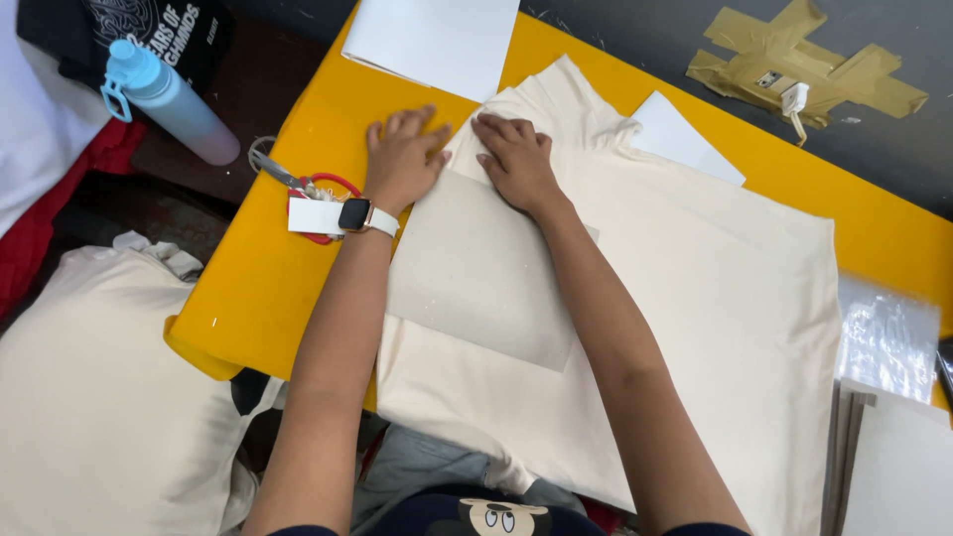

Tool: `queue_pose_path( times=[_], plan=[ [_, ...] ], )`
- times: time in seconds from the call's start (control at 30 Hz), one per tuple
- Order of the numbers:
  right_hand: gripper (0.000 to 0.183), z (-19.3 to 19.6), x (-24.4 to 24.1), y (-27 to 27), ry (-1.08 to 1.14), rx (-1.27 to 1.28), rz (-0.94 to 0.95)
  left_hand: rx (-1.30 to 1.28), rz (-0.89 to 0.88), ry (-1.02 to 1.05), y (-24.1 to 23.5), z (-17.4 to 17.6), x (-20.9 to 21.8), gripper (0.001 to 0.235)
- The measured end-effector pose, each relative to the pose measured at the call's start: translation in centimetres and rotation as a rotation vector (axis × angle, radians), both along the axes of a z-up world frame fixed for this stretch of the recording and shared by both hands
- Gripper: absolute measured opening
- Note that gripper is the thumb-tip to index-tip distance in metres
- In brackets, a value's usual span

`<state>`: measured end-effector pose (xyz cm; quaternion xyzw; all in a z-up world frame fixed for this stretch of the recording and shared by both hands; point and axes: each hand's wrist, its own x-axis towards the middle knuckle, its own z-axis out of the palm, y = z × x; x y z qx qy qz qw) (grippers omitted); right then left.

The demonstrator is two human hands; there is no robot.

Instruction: Folding a shirt using a cardboard template and placing it into a plastic bag for packaging.

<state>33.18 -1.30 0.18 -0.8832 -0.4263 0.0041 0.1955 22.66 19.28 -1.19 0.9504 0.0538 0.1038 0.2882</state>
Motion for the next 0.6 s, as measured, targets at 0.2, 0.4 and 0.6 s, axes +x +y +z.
queue_pose_path(
  times=[0.2, 0.4, 0.6],
  plan=[
    [0.038, 7.7, -5.4, -2.7, 0.158, -0.108, -0.101, -0.245, 0.039, -0.004, 3.3, 5.5, -3.1, 0.026],
    [0.065, 7.4, -6.6, -3.4, 0.277, -0.293, -0.224, -0.152, 0.046, 0.423, 0.4, 9.6, -9.6, 0.027],
    [0.065, 6.4, -6.1, -3.7, 0.35, -0.193, -0.264, -0.218, -0.01, 0.29, 0.4, 5.3, -9.4, 0.036]
  ],
)
